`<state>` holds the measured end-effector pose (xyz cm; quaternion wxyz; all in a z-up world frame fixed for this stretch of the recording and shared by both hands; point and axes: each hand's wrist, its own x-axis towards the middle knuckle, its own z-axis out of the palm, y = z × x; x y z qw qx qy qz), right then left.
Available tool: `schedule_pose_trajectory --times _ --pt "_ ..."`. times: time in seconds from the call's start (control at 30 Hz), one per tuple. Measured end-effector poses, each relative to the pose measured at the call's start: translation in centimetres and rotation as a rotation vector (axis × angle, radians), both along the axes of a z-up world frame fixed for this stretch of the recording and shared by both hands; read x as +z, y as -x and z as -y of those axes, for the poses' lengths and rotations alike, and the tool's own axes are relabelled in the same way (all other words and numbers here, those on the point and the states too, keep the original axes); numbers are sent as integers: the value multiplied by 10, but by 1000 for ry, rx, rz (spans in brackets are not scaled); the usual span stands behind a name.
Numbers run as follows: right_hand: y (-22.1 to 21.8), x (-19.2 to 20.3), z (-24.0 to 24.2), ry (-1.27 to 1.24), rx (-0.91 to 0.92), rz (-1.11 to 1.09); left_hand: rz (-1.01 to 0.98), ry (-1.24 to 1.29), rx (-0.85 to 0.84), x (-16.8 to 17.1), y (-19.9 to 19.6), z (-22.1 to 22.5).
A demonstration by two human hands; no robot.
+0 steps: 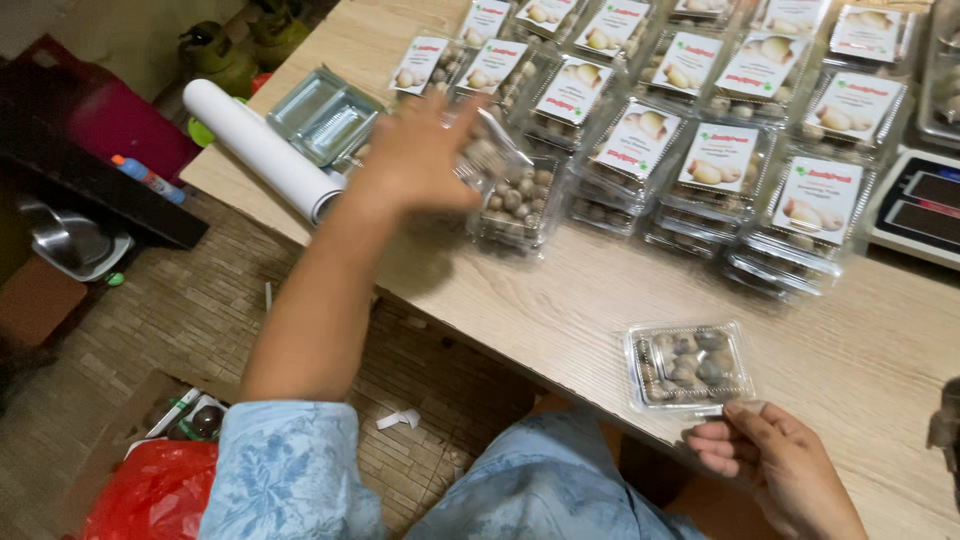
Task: The person organizes and seals small round produce items into plastic containers using their hands and a tape dispenser.
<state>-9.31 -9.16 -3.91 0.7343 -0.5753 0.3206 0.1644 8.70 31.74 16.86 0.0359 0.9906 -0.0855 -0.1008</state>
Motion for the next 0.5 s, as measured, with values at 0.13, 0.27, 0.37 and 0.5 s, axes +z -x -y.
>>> schedule_pose_trajectory --times 0.13,0.27,0.37,0.5 --pt "-28 -7 -9 34 56 51 34 -24 339 -13 -43 -71" --pt "-39 4 -14 58 33 131 -21 -31 447 -28 -68 -94" --pt "-38 23 -23 118 -54 105 -52 33 488 -31 -68 -92" --pt "-32 31 -28 138 -97 107 -108 70 504 -42 -71 -93"
